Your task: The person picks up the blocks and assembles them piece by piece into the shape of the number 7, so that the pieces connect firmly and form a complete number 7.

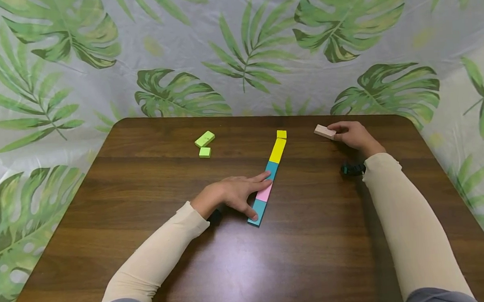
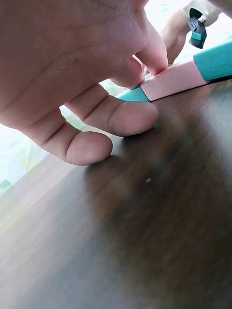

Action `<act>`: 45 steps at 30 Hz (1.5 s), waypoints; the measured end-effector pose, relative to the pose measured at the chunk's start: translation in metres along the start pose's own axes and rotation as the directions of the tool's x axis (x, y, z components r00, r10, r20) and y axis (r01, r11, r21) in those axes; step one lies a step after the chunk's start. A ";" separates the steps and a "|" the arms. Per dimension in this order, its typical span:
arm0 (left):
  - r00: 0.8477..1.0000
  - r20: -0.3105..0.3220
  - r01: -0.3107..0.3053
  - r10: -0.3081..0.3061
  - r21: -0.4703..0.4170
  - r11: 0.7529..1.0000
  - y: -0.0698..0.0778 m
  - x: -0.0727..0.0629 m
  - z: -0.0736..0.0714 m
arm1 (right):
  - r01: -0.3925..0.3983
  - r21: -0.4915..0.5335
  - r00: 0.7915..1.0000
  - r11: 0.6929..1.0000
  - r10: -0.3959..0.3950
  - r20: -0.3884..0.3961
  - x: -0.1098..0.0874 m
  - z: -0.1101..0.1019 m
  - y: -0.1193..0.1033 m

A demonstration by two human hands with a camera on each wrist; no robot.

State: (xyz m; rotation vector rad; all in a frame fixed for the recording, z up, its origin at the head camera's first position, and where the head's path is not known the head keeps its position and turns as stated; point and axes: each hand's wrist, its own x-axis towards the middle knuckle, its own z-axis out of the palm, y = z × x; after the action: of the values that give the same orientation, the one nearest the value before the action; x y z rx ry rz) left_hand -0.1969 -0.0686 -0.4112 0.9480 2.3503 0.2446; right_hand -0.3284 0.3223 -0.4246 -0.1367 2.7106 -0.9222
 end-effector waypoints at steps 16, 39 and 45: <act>1.000 -0.004 0.008 -0.008 0.004 1.000 0.001 0.000 -0.001 | -0.039 0.009 0.999 0.999 0.039 -0.020 0.000 0.003 0.001; 1.000 -0.006 0.000 -0.001 -0.007 1.000 0.000 0.002 0.002 | -0.061 0.031 0.998 0.998 0.061 -0.025 0.004 0.006 0.006; 1.000 -0.004 -0.001 0.001 -0.013 1.000 0.000 0.002 0.002 | -0.067 0.035 0.997 0.997 0.067 -0.026 0.004 0.006 0.005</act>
State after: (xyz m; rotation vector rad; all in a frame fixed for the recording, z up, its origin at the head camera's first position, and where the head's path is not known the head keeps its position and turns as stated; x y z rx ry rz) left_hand -0.1967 -0.0675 -0.4132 0.9432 2.3487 0.2623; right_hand -0.3305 0.3225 -0.4332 -0.0267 2.7047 -0.9564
